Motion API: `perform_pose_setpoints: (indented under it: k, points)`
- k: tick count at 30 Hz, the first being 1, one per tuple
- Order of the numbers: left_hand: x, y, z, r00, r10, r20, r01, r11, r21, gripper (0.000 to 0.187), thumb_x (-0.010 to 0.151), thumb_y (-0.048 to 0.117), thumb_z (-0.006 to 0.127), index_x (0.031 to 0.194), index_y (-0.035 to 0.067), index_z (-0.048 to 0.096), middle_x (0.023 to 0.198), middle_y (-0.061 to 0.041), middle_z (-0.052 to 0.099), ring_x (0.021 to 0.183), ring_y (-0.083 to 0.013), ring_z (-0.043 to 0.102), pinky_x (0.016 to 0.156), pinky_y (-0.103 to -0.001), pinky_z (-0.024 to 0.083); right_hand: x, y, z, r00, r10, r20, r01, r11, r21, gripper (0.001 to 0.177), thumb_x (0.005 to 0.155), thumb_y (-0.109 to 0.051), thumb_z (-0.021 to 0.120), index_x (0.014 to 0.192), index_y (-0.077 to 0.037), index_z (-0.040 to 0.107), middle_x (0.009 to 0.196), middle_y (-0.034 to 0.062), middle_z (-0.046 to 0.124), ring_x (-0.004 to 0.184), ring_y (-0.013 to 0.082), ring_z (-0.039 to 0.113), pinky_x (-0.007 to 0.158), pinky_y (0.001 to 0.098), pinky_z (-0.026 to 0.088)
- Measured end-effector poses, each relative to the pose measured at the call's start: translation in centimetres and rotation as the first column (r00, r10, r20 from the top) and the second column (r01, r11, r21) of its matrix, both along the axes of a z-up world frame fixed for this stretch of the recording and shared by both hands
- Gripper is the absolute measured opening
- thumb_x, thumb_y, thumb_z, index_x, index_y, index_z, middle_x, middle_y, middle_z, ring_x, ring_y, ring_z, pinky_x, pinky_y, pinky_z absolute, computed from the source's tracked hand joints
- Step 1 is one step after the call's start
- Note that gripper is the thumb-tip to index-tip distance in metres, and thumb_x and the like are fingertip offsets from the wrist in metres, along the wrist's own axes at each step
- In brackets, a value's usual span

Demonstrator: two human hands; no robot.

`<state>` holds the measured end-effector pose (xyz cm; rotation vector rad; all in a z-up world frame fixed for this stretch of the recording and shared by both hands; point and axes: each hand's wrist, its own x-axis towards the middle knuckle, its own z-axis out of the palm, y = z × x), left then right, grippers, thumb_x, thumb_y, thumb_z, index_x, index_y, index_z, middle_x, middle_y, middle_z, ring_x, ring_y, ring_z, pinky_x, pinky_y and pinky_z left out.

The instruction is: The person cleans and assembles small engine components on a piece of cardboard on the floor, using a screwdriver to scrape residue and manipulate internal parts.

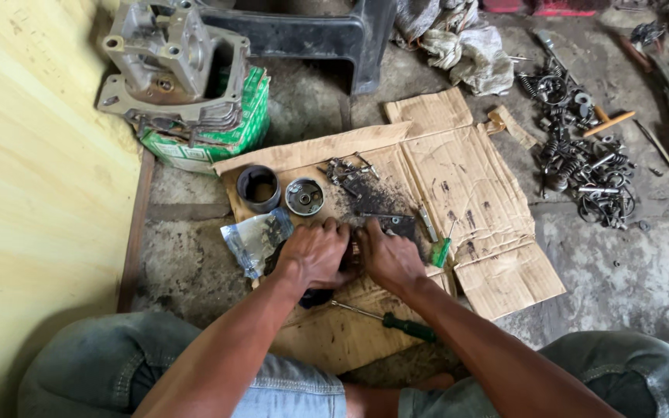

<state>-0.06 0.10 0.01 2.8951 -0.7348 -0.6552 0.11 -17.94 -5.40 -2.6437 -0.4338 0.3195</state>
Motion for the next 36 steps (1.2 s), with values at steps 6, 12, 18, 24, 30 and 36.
perform_pose_setpoints:
  k: [6, 12, 18, 24, 30, 36]
  points:
    - [-1.0, 0.2, -0.2, 1.000, 0.003, -0.010, -0.002, 0.999, 0.032, 0.085, 0.083, 0.058, 0.071, 0.138, -0.002, 0.048, 0.131, -0.025, 0.057, 0.100, -0.0376, 0.072, 0.081, -0.047, 0.062, -1.0, -0.1, -0.4, 0.969, 0.055, 0.242, -0.072, 0.996, 0.059, 0.036, 0.106, -0.031, 0.042, 0.119, 0.003, 0.048, 0.045, 0.0110, 0.055, 0.028, 0.0245, 0.045, 0.028, 0.0423, 0.038]
    - [-2.1, 1.0, 0.6, 0.987, 0.157, -0.019, -0.157, 0.957, -0.244, 0.063, 0.102, 0.044, 0.054, 0.147, 0.002, 0.042, 0.145, -0.027, 0.043, 0.107, -0.0406, 0.060, 0.073, -0.049, 0.060, -1.4, -1.6, -0.8, 0.987, 0.024, 0.161, -0.030, 0.999, 0.036, 0.026, 0.110, -0.027, 0.040, 0.108, -0.004, 0.054, 0.050, 0.0111, 0.058, 0.030, 0.0186, 0.044, 0.025, 0.0368, 0.039]
    - [-2.2, 2.3, 1.6, 0.950, 0.273, -0.154, -0.306, 0.915, -0.263, 0.047, 0.087, 0.008, 0.062, 0.133, 0.008, 0.064, 0.132, -0.017, 0.064, 0.104, -0.0289, 0.072, 0.089, -0.036, 0.061, -0.6, -1.9, -1.0, 0.997, -0.025, 0.077, 0.013, 0.987, 0.157, 0.027, 0.110, -0.027, 0.041, 0.105, -0.003, 0.052, 0.055, 0.0110, 0.063, 0.033, 0.0203, 0.050, 0.029, 0.0381, 0.043]
    - [-1.8, 1.6, 1.6, 0.825, 0.340, -0.451, -0.462, 0.866, -0.191, 0.063, 0.091, 0.009, 0.070, 0.148, 0.004, 0.044, 0.144, -0.025, 0.048, 0.113, -0.0292, 0.066, 0.091, -0.036, 0.058, -1.2, -1.2, -0.2, 0.988, -0.012, 0.153, -0.022, 0.976, 0.217, 0.031, 0.107, -0.031, 0.040, 0.106, -0.002, 0.051, 0.056, 0.0130, 0.065, 0.037, 0.0227, 0.057, 0.034, 0.0427, 0.049]
    - [-1.4, 1.6, 2.2, 0.884, 0.217, -0.414, -0.194, 0.976, 0.099, 0.051, 0.100, 0.038, 0.066, 0.128, -0.005, 0.066, 0.126, -0.025, 0.078, 0.106, -0.0354, 0.075, 0.087, -0.041, 0.067, -1.1, -0.1, -0.5, 0.994, -0.093, 0.064, 0.087, 0.993, 0.083, 0.031, 0.107, -0.034, 0.044, 0.111, -0.004, 0.053, 0.062, 0.0217, 0.070, 0.046, 0.0349, 0.064, 0.049, 0.0530, 0.053]
    - [-2.1, 0.6, 0.2, 0.992, -0.123, 0.037, 0.108, 0.956, 0.273, 0.091, 0.102, 0.068, 0.038, 0.149, -0.009, 0.023, 0.153, -0.031, 0.030, 0.140, -0.0395, 0.037, 0.114, -0.055, 0.035, -1.3, -0.4, -0.4, 0.991, -0.135, -0.013, 0.135, 0.987, 0.090, 0.030, 0.105, -0.035, 0.046, 0.107, -0.007, 0.056, 0.065, 0.0205, 0.070, 0.048, 0.0349, 0.068, 0.048, 0.0511, 0.055]
